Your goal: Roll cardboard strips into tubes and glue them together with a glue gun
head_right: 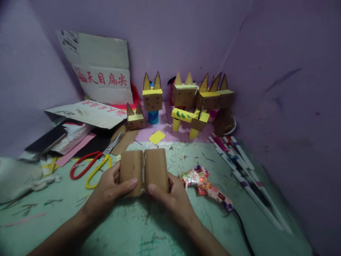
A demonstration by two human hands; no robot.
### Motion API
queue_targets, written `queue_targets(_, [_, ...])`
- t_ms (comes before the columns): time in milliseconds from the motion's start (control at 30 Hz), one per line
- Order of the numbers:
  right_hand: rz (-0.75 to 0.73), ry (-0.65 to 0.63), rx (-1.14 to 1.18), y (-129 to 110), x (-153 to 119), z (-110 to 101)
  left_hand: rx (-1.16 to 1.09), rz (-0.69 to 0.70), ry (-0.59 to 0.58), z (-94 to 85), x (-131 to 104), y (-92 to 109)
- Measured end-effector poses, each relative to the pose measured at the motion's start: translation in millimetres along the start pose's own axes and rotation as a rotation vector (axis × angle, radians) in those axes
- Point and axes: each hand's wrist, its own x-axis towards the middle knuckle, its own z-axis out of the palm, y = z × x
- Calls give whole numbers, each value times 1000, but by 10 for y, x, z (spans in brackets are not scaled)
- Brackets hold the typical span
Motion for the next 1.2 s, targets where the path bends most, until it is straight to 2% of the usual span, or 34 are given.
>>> queue_targets(200, [-1, -36, 33, -20, -20, 7, -86, -7, -52, -55, 0, -12])
queue_targets(300, [-47, -75, 63, -69, -32, 3, -132, -8, -68, -81, 17, -13])
queue_targets(500, [-119, -69, 107, -11, 8, 12, -152, 21, -175, -106, 26, 42])
queue_targets(567, [-163, -73, 76, -31, -18, 1, -176, 20, -138, -116, 17, 48])
queue_targets(633, [-253, -28, 28, -126, -110, -93, -206, 27, -25, -144, 17, 51])
queue_targets(700, [-342, 144, -110, -272, -267, -304, -249, 54, 111, -190, 35, 61])
queue_targets(767, [-341, 454, -483, -398, -445, -603, -298, 86, 205, -243, 68, 82])
queue_targets(800, [-340, 521, -712, -425, -520, -760, -318, 96, 235, -265, 85, 95])
queue_targets(833, [-308, 515, -919, -420, -576, -906, -332, 100, 258, -282, 100, 108])
queue_targets(900, [-310, 455, -1183, -311, -624, -1121, -341, 97, 286, -297, 119, 125])
queue_targets(967, [-342, 424, -1228, -131, -608, -1208, -333, 97, 294, -293, 125, 127])
queue_targets(1067, [-395, 450, -1240, 61, -551, -1180, -320, 108, 290, -285, 129, 106])
queue_targets(1200, [-437, 545, -1227, -37, -399, -1164, -320, 125, 297, -297, 150, 80])
